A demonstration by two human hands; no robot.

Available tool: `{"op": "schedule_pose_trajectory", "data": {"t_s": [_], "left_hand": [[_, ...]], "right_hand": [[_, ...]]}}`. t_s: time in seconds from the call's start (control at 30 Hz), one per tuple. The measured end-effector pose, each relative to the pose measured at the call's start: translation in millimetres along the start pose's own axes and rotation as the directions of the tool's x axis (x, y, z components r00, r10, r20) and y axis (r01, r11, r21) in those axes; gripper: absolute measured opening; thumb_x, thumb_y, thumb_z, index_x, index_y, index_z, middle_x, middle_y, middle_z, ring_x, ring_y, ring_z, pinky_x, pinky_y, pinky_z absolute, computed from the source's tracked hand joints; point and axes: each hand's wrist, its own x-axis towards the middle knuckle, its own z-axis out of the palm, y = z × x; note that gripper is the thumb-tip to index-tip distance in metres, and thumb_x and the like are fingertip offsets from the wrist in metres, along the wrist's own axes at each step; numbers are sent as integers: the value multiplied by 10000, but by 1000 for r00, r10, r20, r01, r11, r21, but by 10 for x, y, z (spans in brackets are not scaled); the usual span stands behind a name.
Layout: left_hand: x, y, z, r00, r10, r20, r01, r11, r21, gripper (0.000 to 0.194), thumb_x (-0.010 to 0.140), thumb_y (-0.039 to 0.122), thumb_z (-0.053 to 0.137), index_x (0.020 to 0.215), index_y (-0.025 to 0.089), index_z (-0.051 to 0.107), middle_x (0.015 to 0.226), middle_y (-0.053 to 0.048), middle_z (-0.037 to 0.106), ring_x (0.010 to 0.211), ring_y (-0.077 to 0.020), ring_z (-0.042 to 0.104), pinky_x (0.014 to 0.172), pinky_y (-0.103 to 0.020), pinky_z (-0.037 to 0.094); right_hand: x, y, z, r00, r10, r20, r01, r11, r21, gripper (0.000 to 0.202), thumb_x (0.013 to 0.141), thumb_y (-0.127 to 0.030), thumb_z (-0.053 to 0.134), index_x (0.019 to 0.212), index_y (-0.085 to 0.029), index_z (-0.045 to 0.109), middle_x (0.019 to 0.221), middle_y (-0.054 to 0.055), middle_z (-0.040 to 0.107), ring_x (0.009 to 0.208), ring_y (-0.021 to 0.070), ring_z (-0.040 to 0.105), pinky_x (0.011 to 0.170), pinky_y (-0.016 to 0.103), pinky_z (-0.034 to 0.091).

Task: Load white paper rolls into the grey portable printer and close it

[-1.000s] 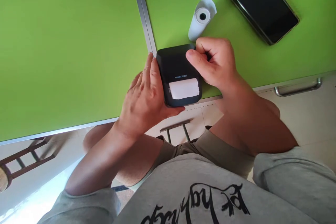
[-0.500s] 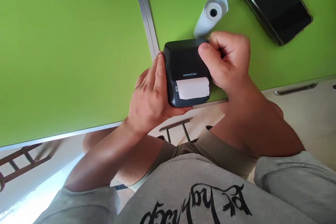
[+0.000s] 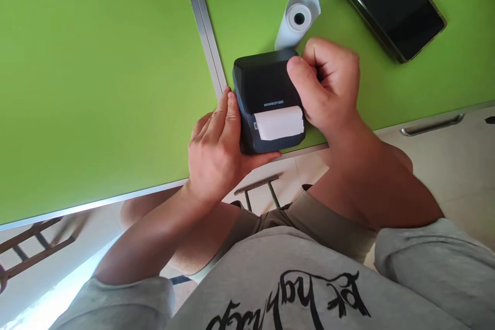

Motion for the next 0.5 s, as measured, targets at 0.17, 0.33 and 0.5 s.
{"op": "schedule_pose_trajectory", "data": {"t_s": [0.17,0.33,0.5], "left_hand": [[8,16,-33,1000,-3,-2,3,999,38,1180,737,981,578,1585,166,479,1587,-201,536,1297,-428,678,1100,-534,546],[21,-1,-30,1000,6,4,-6,997,71,1166,740,1002,538,1579,195,496,1562,-174,568,1264,-412,700,1049,-525,561],[31,-27,20,1000,14,-20,-12,996,88,1172,725,1016,531,1567,201,515,1553,-168,579,1209,-390,731,1035,-503,563]], "right_hand": [[9,-4,3,1000,16,-3,-16,999,-39,715,888,-815,535,606,-215,267,591,-37,208,595,94,187,559,308,235],[-4,-16,-4,1000,24,-16,-24,1000,6,653,887,-720,614,632,-212,292,601,-33,241,609,99,202,578,306,254],[-26,0,-38,997,30,74,-31,999,14,538,905,-622,625,719,-215,326,651,-33,296,617,100,239,622,304,263]]}}
